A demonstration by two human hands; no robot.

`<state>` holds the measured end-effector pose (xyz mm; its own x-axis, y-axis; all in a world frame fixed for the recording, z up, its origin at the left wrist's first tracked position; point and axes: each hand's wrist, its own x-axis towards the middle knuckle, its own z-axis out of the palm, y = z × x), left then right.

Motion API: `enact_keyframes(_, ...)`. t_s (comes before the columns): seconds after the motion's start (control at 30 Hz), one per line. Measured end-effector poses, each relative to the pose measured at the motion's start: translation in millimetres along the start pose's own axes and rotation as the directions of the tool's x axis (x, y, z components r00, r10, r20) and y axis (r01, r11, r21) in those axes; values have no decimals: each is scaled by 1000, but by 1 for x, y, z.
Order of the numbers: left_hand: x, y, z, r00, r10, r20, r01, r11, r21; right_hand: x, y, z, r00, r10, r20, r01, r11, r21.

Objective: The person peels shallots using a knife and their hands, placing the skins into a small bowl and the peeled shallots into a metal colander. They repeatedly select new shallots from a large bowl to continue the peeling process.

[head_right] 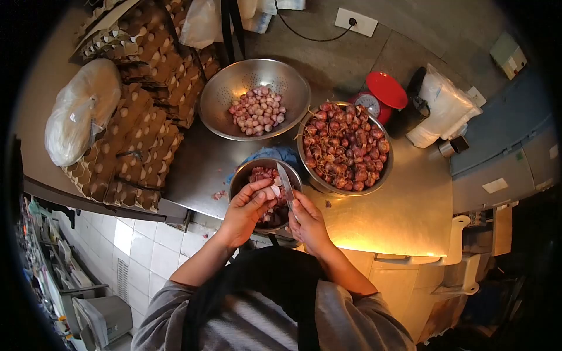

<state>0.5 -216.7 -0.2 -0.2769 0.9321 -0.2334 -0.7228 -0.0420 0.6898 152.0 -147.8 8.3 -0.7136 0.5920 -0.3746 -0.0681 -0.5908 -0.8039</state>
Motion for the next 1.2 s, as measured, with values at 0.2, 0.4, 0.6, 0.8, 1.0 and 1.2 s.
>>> enact_keyframes(0.2,1,-11,-2,994,26,-103,-23,999,30,2,4,-3,1000,-26,3,26,998,-60)
enact_keyframes(0.4,3,-17,3,983,75,-167,-77,997,-5,-5,4,1,995,-49,84,52,998,-36)
enact_keyframes(0.6,-1,-21,9,983,107,-147,-113,993,-38,3,18,4,977,-194,89,207,962,-180)
enact_keyframes(0.8,-1,-20,7,989,104,-105,-108,993,-35,9,23,-2,976,-213,38,216,960,-180)
enact_keyframes(1.0,2,-30,-18,979,190,-67,-175,966,189,18,34,-11,984,-174,46,179,957,-229)
enact_keyframes(1.2,5,-32,-22,978,204,-46,-205,979,-10,18,27,-4,997,-71,-8,69,989,-131)
